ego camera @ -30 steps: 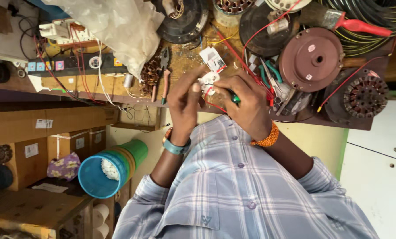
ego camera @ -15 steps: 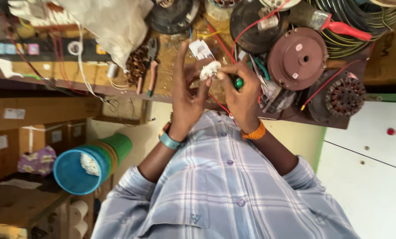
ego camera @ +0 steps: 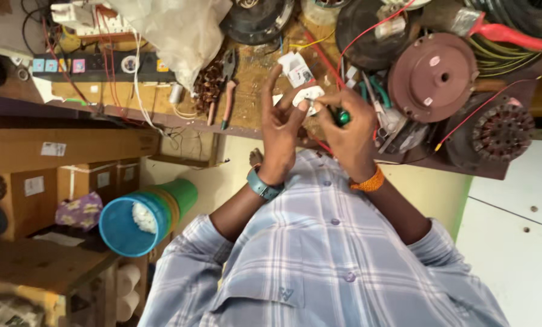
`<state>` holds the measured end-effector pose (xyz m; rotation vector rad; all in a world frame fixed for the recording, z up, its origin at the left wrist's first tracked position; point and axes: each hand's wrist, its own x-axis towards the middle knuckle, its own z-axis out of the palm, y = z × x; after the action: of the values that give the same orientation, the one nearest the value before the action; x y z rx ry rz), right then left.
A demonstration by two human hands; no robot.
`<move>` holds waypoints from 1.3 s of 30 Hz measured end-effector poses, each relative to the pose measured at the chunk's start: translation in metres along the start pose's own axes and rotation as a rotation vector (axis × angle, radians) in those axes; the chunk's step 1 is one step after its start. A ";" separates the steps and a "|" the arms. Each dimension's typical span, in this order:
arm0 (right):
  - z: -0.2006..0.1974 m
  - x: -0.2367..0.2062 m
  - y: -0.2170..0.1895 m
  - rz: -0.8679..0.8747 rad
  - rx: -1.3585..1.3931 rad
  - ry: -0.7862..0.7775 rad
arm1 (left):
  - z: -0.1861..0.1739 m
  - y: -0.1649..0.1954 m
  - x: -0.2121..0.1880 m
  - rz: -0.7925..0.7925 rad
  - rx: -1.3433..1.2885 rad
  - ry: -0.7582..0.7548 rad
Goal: The person uses a red-handled tool to scrape and clean a small white electrical component on a cluttered workbench. They then use a green-handled screwdriver to adjust the component and connect a red wire to it.
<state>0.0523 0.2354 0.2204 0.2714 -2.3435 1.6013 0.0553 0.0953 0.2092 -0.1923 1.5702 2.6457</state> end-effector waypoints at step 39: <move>-0.045 -0.043 0.056 0.663 0.944 -0.115 | 0.005 -0.041 0.025 0.234 0.390 0.061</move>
<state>0.0813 0.2973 0.1720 -0.2803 -1.6232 2.9980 0.0354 0.1190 0.1720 -0.0716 2.2099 2.4359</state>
